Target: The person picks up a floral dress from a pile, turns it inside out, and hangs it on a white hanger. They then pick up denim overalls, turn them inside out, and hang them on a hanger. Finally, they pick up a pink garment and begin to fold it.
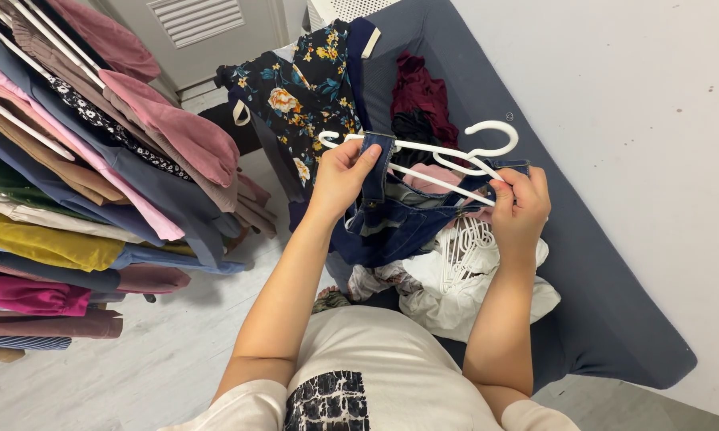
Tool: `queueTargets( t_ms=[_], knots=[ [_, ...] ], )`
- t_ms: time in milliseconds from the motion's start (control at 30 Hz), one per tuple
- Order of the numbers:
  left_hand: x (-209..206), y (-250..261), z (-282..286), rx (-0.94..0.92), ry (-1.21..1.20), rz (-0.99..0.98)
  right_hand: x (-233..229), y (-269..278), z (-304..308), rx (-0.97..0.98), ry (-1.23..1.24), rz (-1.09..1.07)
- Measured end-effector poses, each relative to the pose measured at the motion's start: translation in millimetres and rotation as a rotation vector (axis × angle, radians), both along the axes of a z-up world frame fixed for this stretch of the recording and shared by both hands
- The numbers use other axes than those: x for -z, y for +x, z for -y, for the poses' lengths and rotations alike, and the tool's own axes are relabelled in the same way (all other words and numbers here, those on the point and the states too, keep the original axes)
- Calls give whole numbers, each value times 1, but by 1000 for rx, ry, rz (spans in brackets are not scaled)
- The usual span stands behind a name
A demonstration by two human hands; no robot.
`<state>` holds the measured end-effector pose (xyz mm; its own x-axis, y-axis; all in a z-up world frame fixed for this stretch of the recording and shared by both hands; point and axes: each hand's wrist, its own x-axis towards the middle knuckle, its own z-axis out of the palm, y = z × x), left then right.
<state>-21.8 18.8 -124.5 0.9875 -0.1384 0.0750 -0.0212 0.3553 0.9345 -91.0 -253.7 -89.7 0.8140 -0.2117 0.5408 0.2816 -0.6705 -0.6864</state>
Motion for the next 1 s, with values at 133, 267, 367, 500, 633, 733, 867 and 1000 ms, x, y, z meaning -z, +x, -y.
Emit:
queueTargets(
  t_ms=[133,267,367,500,633,733,867,1000],
  knots=[
    [-16,-4,-1,-136,231,24,-4,-1,-4,-14,-89,73],
    [-32,-13,-3,-386,608,194,-6,-5,-6,8,46,-16],
    [-39,-14,-3,-408,614,230,-10,-6,-9,-25,-96,88],
    [-34,-14,2,-394,620,173,-15,-10,-19,-31,61,-8],
    [-22,-6,4,-329,559,137,-21,-10,-24,-46,99,-27],
    [-18,1,-2,-236,476,97,-23,-12,-25,-71,124,-20],
    [-29,-6,-1,-441,709,152,-25,-11,-25,-57,193,-50],
    [-53,-21,6,-880,1147,400,-25,-11,-24,-70,132,-31]
  ],
)
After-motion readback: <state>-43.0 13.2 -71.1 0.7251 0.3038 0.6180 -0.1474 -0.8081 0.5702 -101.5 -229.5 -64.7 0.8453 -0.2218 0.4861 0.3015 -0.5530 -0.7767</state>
